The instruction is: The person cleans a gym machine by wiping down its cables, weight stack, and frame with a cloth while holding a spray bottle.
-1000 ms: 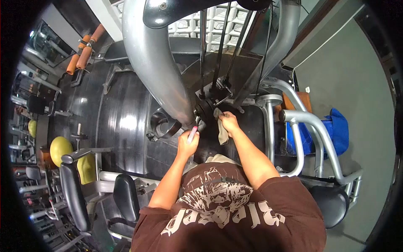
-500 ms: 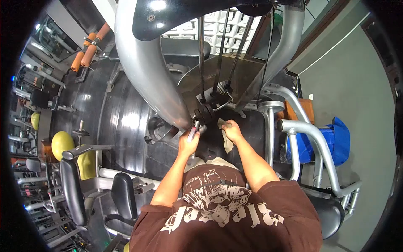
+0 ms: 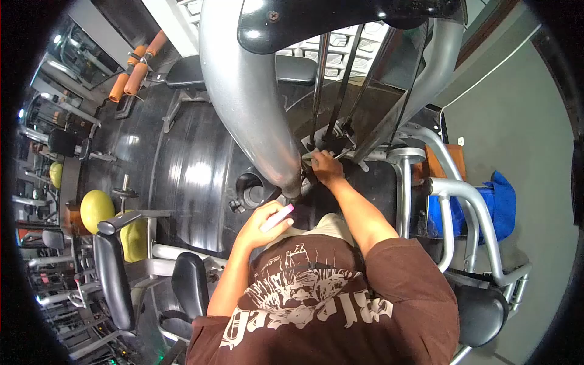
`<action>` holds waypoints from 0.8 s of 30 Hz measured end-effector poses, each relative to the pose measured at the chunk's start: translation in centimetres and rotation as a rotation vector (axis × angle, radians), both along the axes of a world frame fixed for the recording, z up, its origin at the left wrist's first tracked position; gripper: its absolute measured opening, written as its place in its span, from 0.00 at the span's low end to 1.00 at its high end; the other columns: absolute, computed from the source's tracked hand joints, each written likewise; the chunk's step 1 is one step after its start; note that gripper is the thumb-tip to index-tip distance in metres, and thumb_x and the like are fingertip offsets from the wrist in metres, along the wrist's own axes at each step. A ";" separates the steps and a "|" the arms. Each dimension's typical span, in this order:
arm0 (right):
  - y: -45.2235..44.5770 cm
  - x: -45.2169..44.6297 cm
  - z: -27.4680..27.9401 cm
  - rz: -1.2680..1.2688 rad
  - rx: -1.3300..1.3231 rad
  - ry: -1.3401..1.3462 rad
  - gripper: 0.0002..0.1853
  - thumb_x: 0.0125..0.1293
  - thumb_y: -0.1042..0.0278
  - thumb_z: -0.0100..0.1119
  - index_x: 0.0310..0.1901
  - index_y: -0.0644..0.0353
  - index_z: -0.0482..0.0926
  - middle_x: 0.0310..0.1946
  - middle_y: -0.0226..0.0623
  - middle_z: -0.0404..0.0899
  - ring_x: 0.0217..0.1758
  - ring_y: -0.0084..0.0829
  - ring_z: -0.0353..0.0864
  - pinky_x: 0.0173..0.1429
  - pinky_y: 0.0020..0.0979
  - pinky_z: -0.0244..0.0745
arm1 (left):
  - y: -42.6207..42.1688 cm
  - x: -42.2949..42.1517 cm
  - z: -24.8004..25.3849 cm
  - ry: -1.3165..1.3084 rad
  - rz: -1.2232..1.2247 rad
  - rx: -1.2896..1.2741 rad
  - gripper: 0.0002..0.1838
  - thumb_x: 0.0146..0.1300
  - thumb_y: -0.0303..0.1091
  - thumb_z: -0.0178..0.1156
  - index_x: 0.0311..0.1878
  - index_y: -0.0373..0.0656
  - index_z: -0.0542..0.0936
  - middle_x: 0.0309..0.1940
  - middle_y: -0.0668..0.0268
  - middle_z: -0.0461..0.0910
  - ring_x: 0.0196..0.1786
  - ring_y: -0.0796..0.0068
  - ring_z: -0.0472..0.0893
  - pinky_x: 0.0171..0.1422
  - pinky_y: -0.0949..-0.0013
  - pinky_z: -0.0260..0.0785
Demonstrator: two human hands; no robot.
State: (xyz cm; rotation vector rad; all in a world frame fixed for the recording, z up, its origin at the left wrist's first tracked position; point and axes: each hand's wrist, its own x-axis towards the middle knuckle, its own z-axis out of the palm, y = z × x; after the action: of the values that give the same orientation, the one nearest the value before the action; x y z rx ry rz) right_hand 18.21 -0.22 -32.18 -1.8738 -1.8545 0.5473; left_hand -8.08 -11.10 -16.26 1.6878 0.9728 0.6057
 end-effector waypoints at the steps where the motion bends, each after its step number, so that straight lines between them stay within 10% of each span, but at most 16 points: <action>1: 0.7 -0.5 -0.1 0.027 0.000 -0.016 0.12 0.71 0.56 0.53 0.49 0.46 0.83 0.45 0.38 0.82 0.50 0.51 0.84 0.54 0.50 0.80 | 0.2 -0.4 0.8 0.007 -0.025 0.010 0.09 0.64 0.32 0.71 0.39 0.39 0.80 0.35 0.69 0.78 0.36 0.80 0.76 0.42 0.74 0.69; 19: -4.7 1.2 0.3 0.134 -0.142 -0.231 0.13 0.71 0.54 0.57 0.54 0.43 0.80 0.45 0.40 0.82 0.45 0.52 0.85 0.47 0.50 0.82 | 1.1 -0.2 3.7 -0.166 0.147 0.513 0.06 0.55 0.19 0.68 0.36 0.35 0.83 0.30 0.60 0.85 0.31 0.63 0.84 0.37 0.66 0.75; 24: -3.1 -0.6 0.7 0.040 -0.020 -0.115 0.15 0.72 0.53 0.55 0.58 0.38 0.80 0.45 0.41 0.81 0.46 0.52 0.87 0.47 0.52 0.82 | 1.3 -0.6 3.0 -0.117 0.127 0.575 0.06 0.52 0.24 0.68 0.35 0.40 0.84 0.31 0.64 0.87 0.34 0.63 0.86 0.69 0.48 0.65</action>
State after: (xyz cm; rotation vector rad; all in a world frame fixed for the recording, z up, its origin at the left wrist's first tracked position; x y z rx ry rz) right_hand 17.63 -3.30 -31.52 -1.9220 -1.9699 0.4825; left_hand -8.63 -9.76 -13.28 2.0668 0.8737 1.1377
